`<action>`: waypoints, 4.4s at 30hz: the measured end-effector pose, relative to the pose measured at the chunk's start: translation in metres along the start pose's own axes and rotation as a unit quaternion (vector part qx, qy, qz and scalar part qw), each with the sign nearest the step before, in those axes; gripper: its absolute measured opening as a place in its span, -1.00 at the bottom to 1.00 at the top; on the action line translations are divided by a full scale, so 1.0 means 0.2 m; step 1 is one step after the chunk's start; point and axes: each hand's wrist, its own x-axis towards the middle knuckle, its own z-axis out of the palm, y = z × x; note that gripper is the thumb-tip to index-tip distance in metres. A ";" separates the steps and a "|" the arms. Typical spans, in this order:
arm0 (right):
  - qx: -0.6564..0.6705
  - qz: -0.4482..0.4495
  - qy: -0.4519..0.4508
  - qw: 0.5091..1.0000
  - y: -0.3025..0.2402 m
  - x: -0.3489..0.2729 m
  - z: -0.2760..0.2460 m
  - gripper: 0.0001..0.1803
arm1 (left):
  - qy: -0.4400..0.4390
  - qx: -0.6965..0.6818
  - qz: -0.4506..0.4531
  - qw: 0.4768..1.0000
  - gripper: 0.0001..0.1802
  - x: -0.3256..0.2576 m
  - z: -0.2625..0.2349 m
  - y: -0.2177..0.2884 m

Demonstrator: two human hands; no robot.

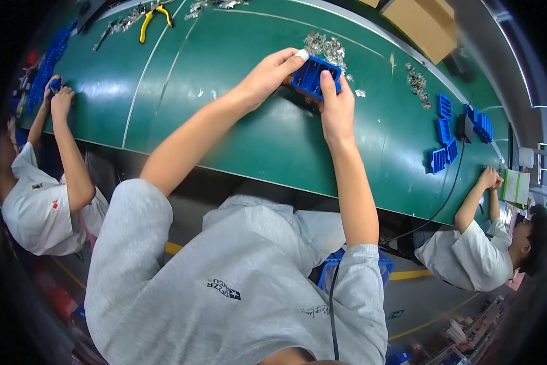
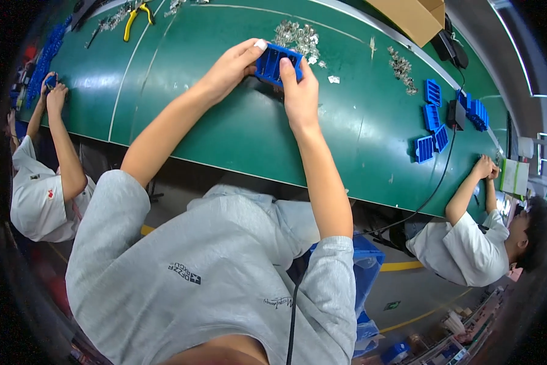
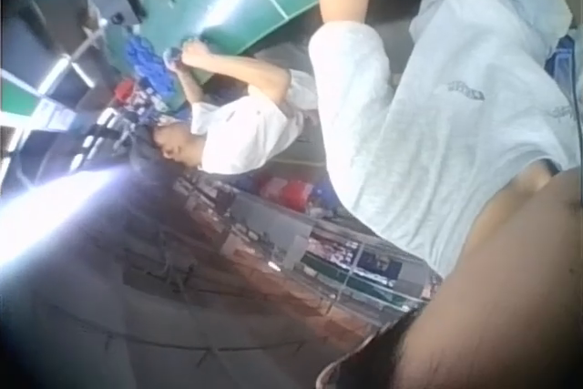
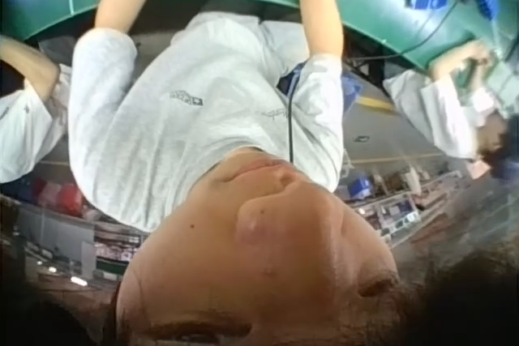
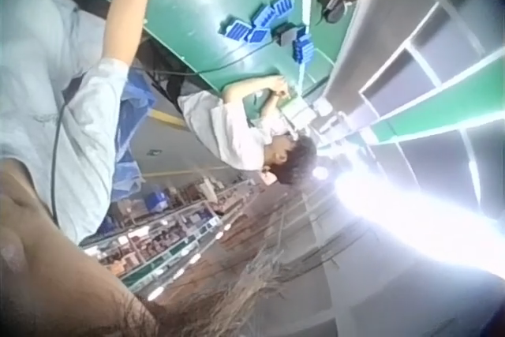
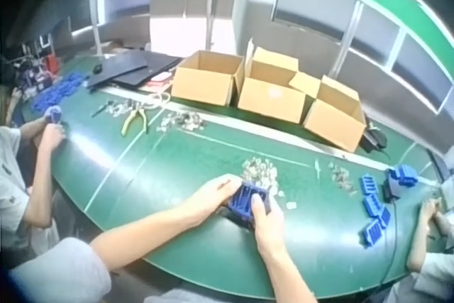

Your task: Manually picking up small metal parts and placing them into a blue plastic container on an assembly line.

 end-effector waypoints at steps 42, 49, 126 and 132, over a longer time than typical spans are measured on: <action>-0.175 -0.210 0.012 0.962 0.03 -0.09 0.04 -0.48 | -0.028 0.020 0.179 0.983 -0.50 -0.04 0.04 0.05; -0.111 -0.154 -0.075 0.979 -0.02 -0.04 0.05 -0.28 | 0.094 0.048 0.148 0.983 -0.60 -0.01 0.02 0.01; 0.136 0.077 -0.010 0.988 -0.09 0.12 -0.10 -0.51 | 0.037 -0.145 -0.023 0.989 -0.67 0.07 -0.11 0.02; 0.080 0.080 0.001 0.994 -0.09 0.11 -0.12 -0.54 | 0.063 -0.031 0.025 0.997 -0.75 0.05 -0.08 0.05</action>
